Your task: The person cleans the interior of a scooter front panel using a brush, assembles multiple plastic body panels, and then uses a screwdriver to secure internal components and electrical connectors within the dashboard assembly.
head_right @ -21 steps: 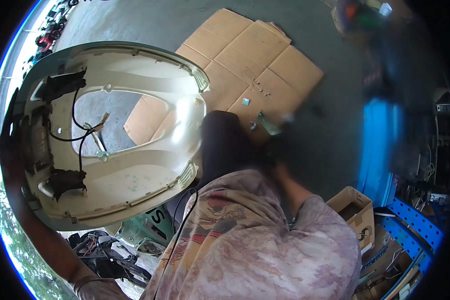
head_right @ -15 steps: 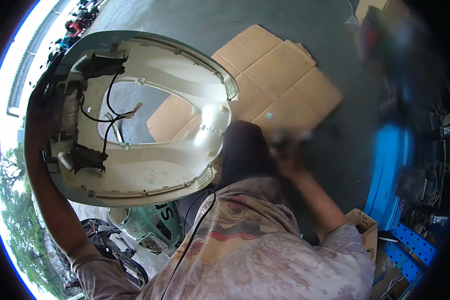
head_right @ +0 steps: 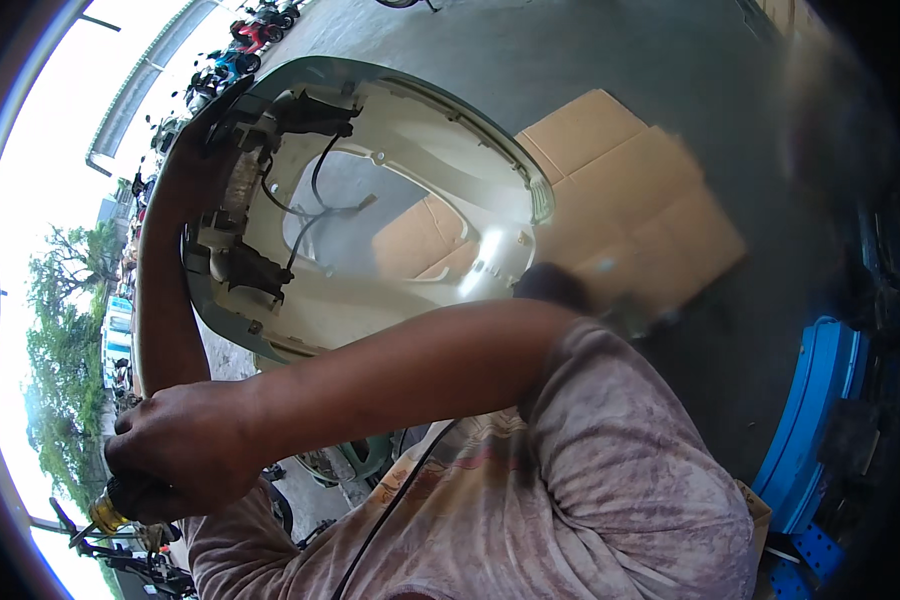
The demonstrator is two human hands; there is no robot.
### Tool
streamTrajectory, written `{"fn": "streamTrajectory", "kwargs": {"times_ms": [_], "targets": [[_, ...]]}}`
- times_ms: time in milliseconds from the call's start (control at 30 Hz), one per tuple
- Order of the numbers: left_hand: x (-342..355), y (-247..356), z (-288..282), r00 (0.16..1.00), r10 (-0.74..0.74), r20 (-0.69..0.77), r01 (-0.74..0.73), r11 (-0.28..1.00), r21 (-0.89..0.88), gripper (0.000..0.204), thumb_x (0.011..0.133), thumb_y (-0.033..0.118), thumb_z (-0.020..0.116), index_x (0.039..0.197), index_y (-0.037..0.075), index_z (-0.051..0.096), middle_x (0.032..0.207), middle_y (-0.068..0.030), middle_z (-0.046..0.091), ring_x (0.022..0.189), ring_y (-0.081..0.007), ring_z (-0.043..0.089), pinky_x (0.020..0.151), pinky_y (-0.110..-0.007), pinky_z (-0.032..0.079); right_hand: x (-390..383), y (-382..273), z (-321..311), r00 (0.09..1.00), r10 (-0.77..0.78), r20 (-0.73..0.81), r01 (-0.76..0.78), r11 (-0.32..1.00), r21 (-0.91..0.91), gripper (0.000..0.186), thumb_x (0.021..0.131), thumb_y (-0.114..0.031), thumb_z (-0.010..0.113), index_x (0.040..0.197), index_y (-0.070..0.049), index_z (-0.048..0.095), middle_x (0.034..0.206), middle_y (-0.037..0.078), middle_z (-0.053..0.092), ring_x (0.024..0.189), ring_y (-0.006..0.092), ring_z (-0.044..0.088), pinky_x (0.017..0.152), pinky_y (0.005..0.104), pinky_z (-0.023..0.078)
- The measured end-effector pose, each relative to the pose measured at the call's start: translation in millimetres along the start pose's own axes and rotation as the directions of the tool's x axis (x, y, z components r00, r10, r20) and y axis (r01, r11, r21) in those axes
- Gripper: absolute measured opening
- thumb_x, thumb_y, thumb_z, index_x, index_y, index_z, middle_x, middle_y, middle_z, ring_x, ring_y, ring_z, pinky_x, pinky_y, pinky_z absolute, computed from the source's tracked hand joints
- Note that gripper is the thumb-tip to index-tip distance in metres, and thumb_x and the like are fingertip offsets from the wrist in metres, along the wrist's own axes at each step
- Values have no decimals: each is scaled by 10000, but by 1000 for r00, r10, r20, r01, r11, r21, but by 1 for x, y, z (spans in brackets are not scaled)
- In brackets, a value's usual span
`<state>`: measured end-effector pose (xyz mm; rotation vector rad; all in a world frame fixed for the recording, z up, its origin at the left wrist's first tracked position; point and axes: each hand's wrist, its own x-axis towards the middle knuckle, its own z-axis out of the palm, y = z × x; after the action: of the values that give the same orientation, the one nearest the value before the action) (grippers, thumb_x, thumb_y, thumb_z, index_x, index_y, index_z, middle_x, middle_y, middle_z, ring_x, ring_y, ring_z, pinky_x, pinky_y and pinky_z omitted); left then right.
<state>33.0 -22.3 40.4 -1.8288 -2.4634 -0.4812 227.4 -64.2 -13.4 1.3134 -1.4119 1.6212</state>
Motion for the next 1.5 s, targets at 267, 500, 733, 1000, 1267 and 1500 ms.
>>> {"fn": "streamTrajectory", "kwargs": {"times_ms": [267, 500, 733, 1000, 1267, 1500], "targets": [[0, -10, 2, 995, 71, -68, -66, 995, 73, 489, 853, 83, 603, 1330, 143, 517, 1143, -105, 643, 1055, -189, 612, 911, -333, 473, 35, 8, 26, 990, -69, 123, 60, 996, 70, 341, 849, -295, 594, 893, 44, 590, 842, 215, 602, 743, 396, 654, 682, 438, 541], [-1, 2, 2, 999, -34, 1, 34, 999, 24, 502, 898, 53, 475, 1389, 153, 459, 1280, -127, 575, 1179, -183, 525, 1023, -321, 381, 44, 12, 36, 991, -22, 131, 9, 995, 96, 340, 812, -283, 631, 914, 40, 609, 850, 204, 624, 828, 365, 654, 710, 424, 541], [-5, -5, 1, 998, -33, 50, 37, 997, -68, 508, 887, 43, 494, 1385, 135, 455, 1280, -140, 568, 1161, -201, 547, 1005, -324, 409, -2, 33, -77, 818, -538, -203, 278, 680, -679, 363, 745, -218, 731, 973, -4, 546, 902, 98, 571, 834, 229, 570, 685, 330, 483], [-30, -1, -3, 987, 105, -117, -105, 994, 7, 441, 889, 27, 552, 1324, 65, 489, 1109, -98, 590, 1026, -167, 573, 872, -293, 474, -119, 49, -245, 859, 159, -488, -513, 269, -815, 820, 766, -334, 743, 1381, 17, 327, 1354, 255, 408, 1268, 405, 389, 1050, 457, 360], [-13, 20, -13, 994, 20, 112, -36, 989, 144, 689, 741, 130, 699, 1378, 70, 442, 1275, -142, 493, 1190, -269, 495, 1020, -381, 384, -107, 78, -235, 920, -48, -388, -348, 355, -868, 549, 767, -272, 703, 1217, -23, 509, 1110, 191, 615, 984, 352, 627, 845, 426, 524], [11, 37, 5, 989, 104, 106, -124, 970, 210, 633, 734, 60, 717, 1327, 77, 494, 1229, -172, 574, 1083, -314, 594, 926, -409, 471, -106, 89, -250, 950, -217, -222, -151, 300, -942, 476, 711, -274, 714, 1088, -11, 588, 939, 144, 677, 828, 297, 679, 722, 377, 567]]}}
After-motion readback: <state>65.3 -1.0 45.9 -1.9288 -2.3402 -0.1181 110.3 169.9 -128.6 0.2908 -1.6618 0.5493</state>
